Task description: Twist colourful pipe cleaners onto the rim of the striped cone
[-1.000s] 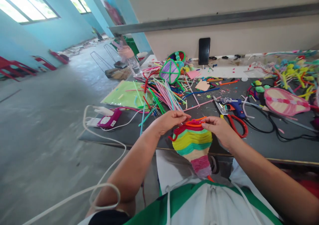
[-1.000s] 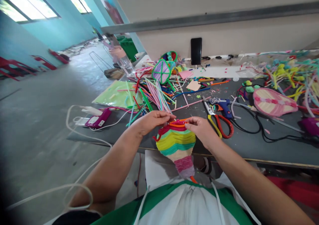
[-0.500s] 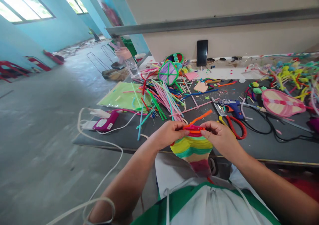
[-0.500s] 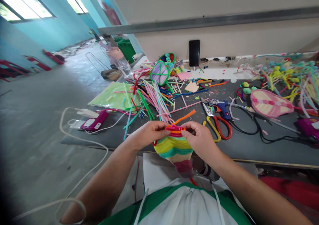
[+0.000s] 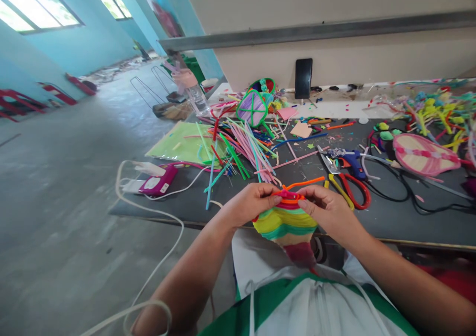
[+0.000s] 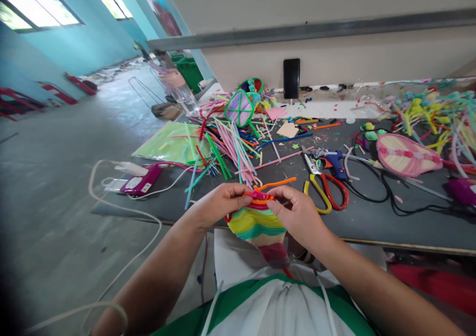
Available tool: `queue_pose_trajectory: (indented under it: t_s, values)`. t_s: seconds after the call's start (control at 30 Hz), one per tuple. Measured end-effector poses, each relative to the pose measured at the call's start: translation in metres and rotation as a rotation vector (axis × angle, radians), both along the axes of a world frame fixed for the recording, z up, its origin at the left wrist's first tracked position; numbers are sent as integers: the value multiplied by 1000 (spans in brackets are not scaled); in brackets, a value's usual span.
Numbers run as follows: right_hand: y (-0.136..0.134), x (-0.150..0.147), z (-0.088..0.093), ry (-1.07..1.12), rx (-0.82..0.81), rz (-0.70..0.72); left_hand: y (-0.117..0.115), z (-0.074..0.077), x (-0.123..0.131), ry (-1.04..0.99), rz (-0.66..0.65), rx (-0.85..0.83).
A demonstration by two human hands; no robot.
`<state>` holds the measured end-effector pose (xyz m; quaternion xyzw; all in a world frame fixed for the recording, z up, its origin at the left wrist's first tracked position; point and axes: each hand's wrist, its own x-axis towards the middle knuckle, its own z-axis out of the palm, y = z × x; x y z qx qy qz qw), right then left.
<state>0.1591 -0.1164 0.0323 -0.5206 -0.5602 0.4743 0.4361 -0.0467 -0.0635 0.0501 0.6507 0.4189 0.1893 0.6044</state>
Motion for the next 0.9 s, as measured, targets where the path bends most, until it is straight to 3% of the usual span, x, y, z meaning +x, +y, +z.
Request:
queue_pose_trajectory:
  t_s: [0.33, 0.63, 0.9]
  values:
    - [-7, 3, -1, 29, -15, 20, -1, 3, 3, -125, 27, -161]
    - [-7, 2, -1, 79, -60, 10, -1, 3, 5, -122, -34, -144]
    - [-4, 2, -4, 164, -92, 28, 1, 0, 10, -147, 3, -210]
